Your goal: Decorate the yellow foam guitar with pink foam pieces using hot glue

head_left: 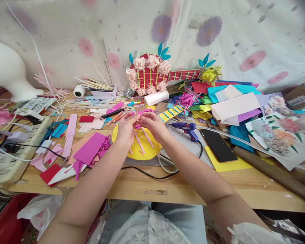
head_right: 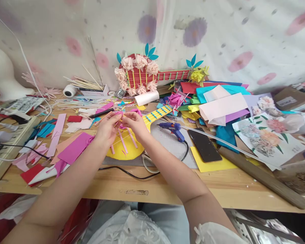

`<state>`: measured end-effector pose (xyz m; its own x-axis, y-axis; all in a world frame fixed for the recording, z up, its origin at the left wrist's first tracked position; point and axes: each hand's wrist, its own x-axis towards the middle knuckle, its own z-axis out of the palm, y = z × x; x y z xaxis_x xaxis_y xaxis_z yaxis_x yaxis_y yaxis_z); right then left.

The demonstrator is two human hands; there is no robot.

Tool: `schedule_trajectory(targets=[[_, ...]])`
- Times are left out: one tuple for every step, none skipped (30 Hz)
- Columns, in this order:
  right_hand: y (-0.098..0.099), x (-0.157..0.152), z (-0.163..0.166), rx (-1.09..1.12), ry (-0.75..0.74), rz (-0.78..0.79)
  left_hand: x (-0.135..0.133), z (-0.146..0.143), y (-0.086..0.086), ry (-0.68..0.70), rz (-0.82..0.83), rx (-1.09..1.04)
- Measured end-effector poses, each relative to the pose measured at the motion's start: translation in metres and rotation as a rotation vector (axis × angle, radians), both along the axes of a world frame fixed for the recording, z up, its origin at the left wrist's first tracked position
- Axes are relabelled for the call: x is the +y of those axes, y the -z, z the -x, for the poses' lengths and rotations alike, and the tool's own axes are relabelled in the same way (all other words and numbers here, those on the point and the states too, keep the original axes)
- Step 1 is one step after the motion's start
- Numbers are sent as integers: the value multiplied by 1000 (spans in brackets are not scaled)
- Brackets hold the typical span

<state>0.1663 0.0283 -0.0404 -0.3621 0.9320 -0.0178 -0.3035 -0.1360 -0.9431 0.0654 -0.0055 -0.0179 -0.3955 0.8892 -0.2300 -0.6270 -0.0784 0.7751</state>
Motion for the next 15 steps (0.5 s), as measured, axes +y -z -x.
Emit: schedule_trajectory(targets=[[0,0,5,37,14,40,1,0,0,-22,-2,-14],[0,-1,9,62,24,66,2,1,1,-42,-1,-25],[-1,-2,11,78,32,82,3,1,1,-60,1,-34],[-1,-3,13,89,38,89,4,1,2,-74,4,-42],[-1,-3,15,96,41,91,5,1,3,-83,4,-49],[-1,-4,17,101,44,91,6,1,5,-88,0,-56],[0,-4,20,107,50,91,7,1,6,-89,-5,-62],[0,-3,22,112,59,93,8,1,7,-87,-11,-64],[0,-2,24,114,69,93,8,1,8,-82,-18,-61],[1,-1,26,113,81,90,9,1,9,-72,-24,-53],[1,0,27,107,93,85,9,2,9,-61,-26,-42],[1,1,28,95,105,78,10,3,9,-50,-25,-28],[1,3,28,79,114,68,10,4,9,-41,-19,-16],[1,4,27,65,118,57,10,5,9,-36,-9,-7],[1,5,26,55,118,48,10,5,8,-35,4,-2]])
